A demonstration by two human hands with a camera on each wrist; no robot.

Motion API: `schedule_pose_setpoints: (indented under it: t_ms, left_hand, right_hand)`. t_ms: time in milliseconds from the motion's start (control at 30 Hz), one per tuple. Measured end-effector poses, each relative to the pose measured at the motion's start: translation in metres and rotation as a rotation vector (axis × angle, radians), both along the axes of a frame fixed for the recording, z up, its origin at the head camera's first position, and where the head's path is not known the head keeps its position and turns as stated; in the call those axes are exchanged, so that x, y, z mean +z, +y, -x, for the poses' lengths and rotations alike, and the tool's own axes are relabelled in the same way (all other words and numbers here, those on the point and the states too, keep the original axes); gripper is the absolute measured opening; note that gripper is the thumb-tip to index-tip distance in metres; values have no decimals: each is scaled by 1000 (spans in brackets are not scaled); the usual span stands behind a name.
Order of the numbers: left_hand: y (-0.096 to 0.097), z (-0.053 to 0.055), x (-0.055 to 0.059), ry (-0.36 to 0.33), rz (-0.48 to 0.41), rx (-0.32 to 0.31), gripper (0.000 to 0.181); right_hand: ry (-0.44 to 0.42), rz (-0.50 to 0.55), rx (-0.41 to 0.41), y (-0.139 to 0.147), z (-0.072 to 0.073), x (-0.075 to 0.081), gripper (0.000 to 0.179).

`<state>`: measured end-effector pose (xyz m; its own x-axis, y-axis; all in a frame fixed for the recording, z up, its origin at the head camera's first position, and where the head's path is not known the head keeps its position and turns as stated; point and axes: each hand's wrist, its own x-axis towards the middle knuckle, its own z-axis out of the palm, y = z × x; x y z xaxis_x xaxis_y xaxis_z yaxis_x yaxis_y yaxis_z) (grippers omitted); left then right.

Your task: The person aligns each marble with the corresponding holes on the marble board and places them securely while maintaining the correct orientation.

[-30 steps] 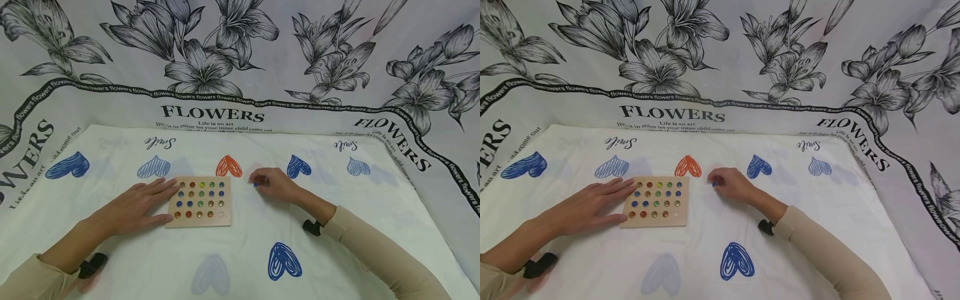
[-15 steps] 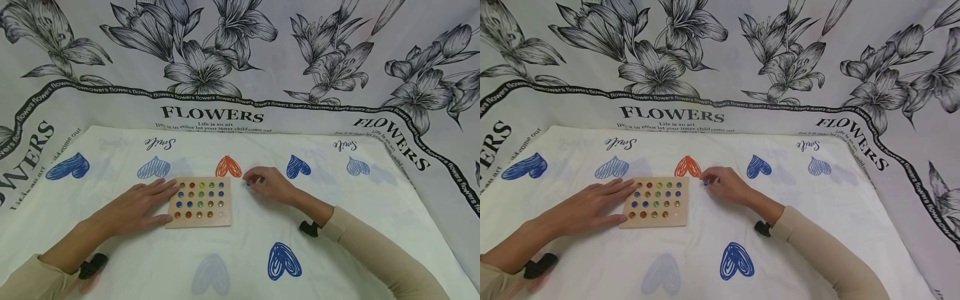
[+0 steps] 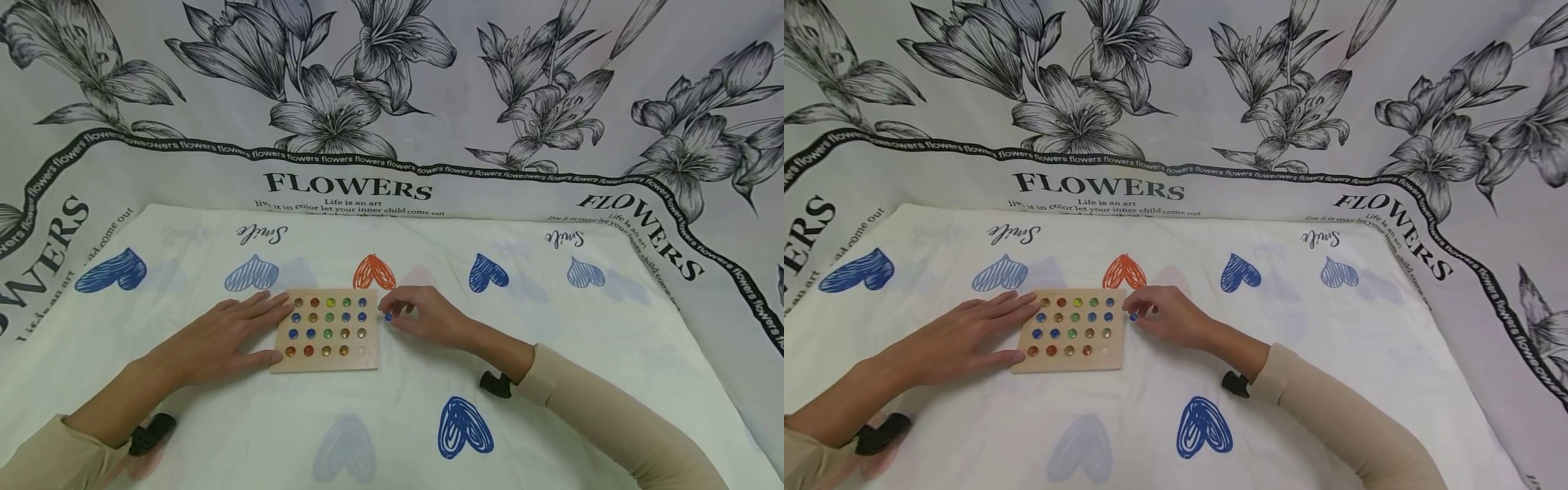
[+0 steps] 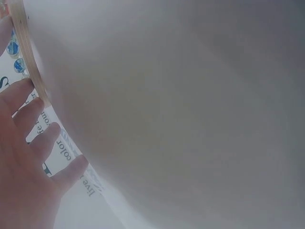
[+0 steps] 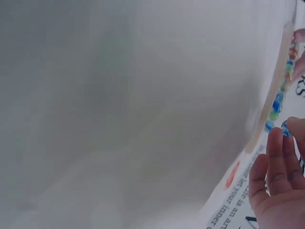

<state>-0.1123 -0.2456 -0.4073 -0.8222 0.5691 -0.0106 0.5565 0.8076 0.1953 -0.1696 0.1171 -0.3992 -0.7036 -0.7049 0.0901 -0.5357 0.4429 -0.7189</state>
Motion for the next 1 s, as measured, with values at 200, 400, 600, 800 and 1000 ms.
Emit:
schedule_pose_setpoints:
  t_ms: [200,400,600,800,1000]
  left_hand:
    - [0,0,0,-7,-4,1,77]
    - [1,0,2,-12,5,2,78]
    - [1,0,2,-14,2,3,78]
    - [1,0,2,-11,-7,1,77]
    - [0,0,2,-5,-5,1,77]
  right_hand:
    - [-26,5,16,-7,-5,-2,27]
    - [-17,-7,30,-12,-9,-2,27]
    - [-49,-1,61,-18,-15,-3,24]
    - [-46,-24,101,-23,-20,-4,24]
    - [-34,-34,117,-26,-21,-3,26]
